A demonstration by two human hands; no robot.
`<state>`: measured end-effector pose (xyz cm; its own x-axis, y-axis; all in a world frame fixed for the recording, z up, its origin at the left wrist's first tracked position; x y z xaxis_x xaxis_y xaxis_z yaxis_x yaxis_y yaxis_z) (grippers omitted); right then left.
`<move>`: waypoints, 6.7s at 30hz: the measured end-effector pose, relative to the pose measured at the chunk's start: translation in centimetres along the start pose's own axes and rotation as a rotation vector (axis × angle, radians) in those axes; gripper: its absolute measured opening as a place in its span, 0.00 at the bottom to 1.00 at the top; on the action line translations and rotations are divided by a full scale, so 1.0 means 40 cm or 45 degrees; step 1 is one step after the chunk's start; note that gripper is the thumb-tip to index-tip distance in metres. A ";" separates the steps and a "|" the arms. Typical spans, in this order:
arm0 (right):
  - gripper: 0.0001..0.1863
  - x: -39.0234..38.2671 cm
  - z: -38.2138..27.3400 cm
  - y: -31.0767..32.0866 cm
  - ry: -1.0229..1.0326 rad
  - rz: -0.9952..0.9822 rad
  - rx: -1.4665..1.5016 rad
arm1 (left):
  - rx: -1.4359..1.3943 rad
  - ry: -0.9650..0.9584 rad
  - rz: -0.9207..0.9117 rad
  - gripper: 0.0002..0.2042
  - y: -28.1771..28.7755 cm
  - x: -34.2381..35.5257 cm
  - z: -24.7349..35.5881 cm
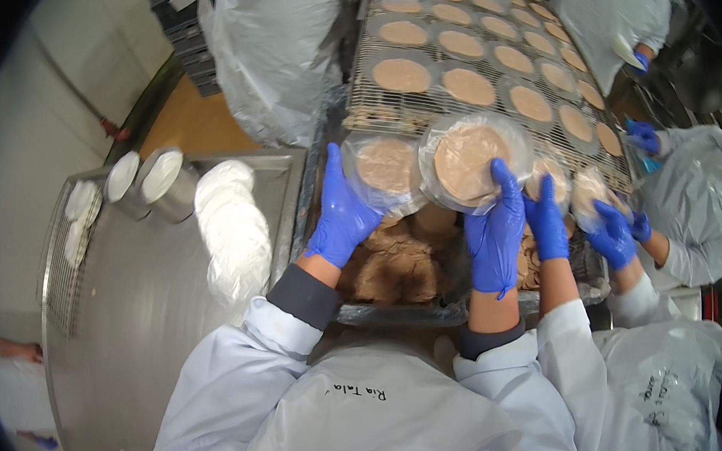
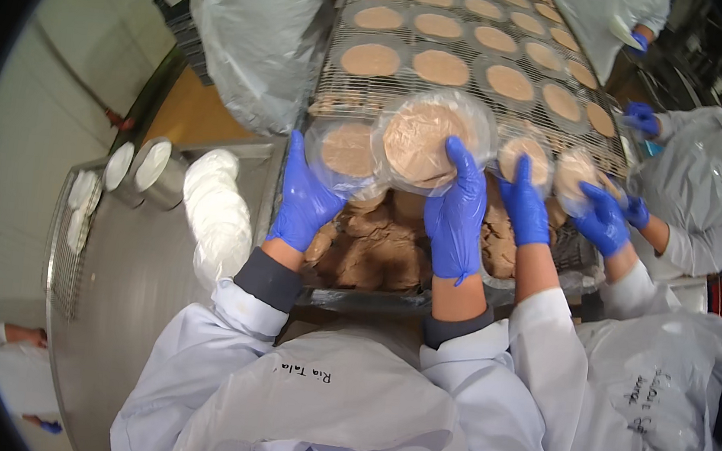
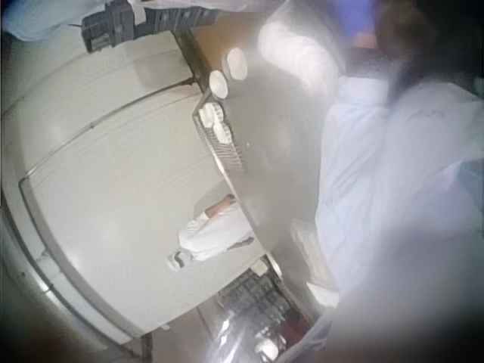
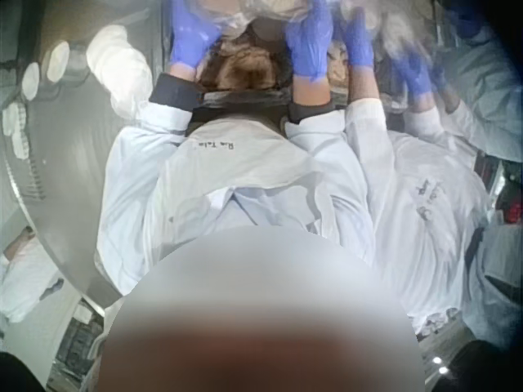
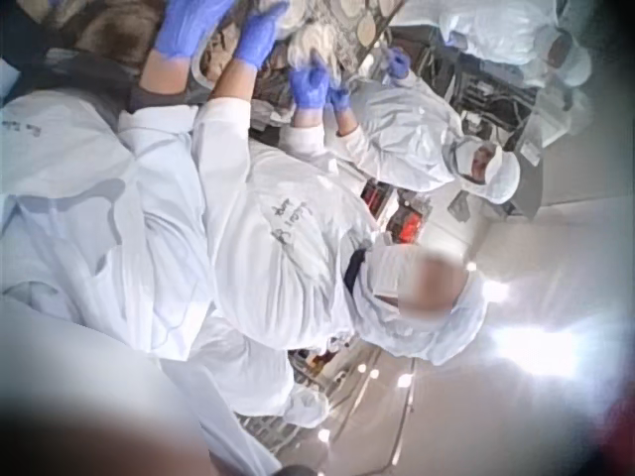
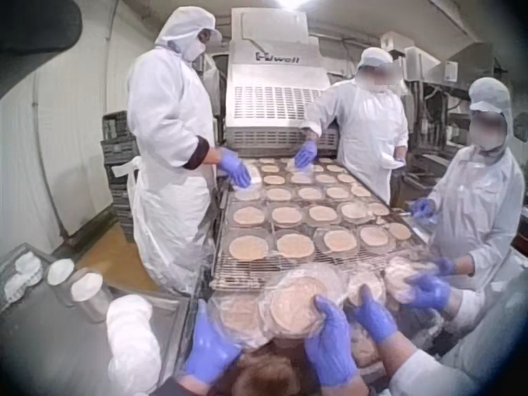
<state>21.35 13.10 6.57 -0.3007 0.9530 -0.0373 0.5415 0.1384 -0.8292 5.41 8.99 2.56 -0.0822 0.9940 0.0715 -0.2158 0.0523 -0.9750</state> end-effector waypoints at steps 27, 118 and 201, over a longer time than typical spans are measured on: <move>0.29 0.133 0.128 0.078 -0.284 0.062 0.147 | 1.324 -0.976 0.038 0.18 0.227 -0.057 0.244; 0.25 0.113 -0.036 0.046 0.280 0.258 0.032 | 0.350 -1.202 0.699 0.14 0.550 -0.749 0.774; 0.25 0.182 -0.001 0.187 -0.122 0.087 0.072 | 0.645 -0.390 0.250 0.19 0.030 0.033 0.019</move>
<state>23.21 21.09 0.12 -0.3393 0.9293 -0.1457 0.5188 0.0557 -0.8530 4.31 10.28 1.64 -0.4266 0.9039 0.0314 -0.5966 -0.2552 -0.7609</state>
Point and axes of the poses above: each hand's wrist, its own x-axis towards the middle knuckle, its own y-axis out of the back of the hand, z = x × y, the point moved 6 cm from there along x, towards the middle knuckle, and after that the axes turned 6 degrees about -y, right-handed, at the moved point
